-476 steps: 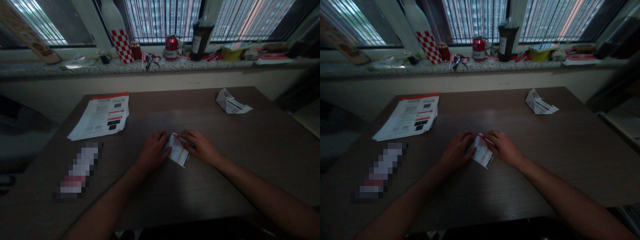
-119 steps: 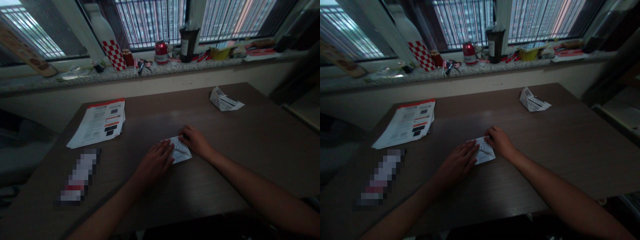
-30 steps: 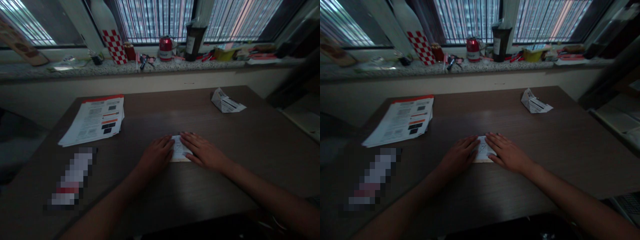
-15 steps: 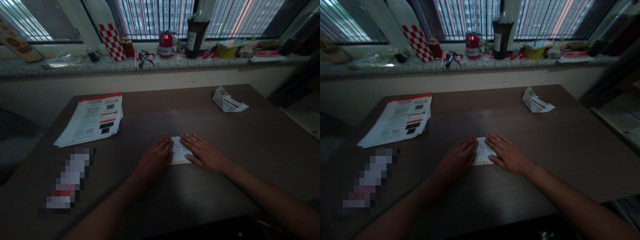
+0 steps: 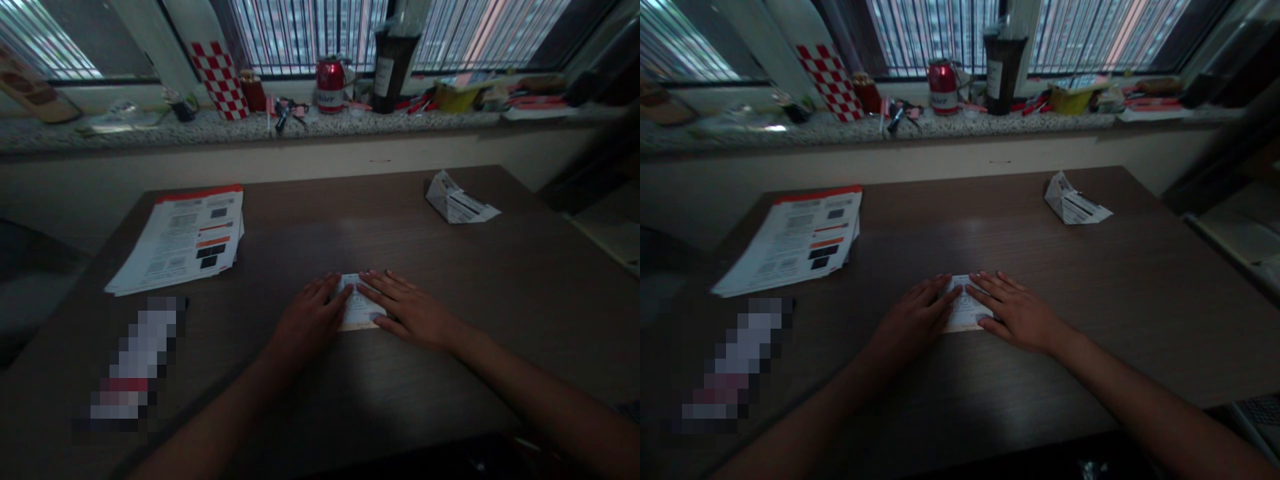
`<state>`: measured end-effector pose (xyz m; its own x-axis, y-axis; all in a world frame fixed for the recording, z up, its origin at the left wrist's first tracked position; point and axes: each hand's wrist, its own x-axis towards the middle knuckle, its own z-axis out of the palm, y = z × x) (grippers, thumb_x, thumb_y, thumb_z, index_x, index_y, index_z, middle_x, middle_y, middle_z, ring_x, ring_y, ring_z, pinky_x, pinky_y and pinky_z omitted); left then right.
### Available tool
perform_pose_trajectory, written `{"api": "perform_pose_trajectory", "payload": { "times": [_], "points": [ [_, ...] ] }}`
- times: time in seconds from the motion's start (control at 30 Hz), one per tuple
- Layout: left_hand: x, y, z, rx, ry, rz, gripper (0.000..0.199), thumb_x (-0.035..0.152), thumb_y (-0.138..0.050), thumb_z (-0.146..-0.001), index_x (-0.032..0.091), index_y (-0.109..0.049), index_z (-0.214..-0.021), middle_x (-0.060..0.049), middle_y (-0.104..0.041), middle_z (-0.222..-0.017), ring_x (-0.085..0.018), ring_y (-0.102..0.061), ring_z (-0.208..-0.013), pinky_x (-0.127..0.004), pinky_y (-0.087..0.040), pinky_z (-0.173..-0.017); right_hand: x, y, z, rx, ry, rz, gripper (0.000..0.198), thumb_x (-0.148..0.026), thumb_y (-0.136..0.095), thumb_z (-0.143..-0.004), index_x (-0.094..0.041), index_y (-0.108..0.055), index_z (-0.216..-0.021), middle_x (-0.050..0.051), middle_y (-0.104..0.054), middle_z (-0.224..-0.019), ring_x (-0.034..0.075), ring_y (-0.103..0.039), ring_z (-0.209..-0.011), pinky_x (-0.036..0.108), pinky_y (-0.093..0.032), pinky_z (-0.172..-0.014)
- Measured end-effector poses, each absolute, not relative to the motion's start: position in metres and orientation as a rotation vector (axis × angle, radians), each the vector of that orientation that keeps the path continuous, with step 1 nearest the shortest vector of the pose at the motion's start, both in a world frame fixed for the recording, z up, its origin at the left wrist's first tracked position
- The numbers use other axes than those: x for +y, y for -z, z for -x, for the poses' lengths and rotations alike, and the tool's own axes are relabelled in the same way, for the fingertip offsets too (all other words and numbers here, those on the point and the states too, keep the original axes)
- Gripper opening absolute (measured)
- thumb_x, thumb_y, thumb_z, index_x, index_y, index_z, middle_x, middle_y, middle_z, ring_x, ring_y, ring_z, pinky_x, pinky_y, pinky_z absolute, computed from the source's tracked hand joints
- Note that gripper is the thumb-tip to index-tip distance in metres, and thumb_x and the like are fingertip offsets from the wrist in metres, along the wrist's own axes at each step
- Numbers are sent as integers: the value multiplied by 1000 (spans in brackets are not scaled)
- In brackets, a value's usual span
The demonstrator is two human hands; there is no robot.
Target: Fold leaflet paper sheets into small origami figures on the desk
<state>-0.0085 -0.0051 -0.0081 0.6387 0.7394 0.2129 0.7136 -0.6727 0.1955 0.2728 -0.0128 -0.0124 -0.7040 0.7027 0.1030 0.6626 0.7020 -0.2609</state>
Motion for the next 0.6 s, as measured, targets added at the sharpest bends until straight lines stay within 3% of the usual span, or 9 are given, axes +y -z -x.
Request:
{"api": "perform_pose_trajectory", "payload": {
  "times": [0.17,0.33,0.6],
  "points": [
    [-8,7,7,1214,-419,-2775,42,23,-47,-109,20,-57,-150,-14,-56,-157,-31,-53,-145,-51,-49,-117,-12,10,-272,-2703,-331,1110,65,-42,-46,-111,-30,-22,-170,5,-27,-175,24,-25,-162,52,-25,-132],
    [-9,8,8,1198,-342,-2727,49,31,-54,-108,19,-51,-156,-17,-48,-164,-33,-48,-150,-51,-47,-120,-12,6,-272,-2720,-353,1082,67,-48,-51,-109,-34,-24,-169,3,-19,-177,26,-23,-162,54,-25,-131],
    [-7,9,15,1117,-301,-2747,40,27,-56,-108,23,-61,-147,-19,-44,-166,-36,-42,-154,-56,-47,-118,-12,8,-272,-2672,-360,1112,73,-47,-49,-109,-32,-13,-171,4,-27,-174,24,-29,-160,52,-27,-131]
  ]
}}
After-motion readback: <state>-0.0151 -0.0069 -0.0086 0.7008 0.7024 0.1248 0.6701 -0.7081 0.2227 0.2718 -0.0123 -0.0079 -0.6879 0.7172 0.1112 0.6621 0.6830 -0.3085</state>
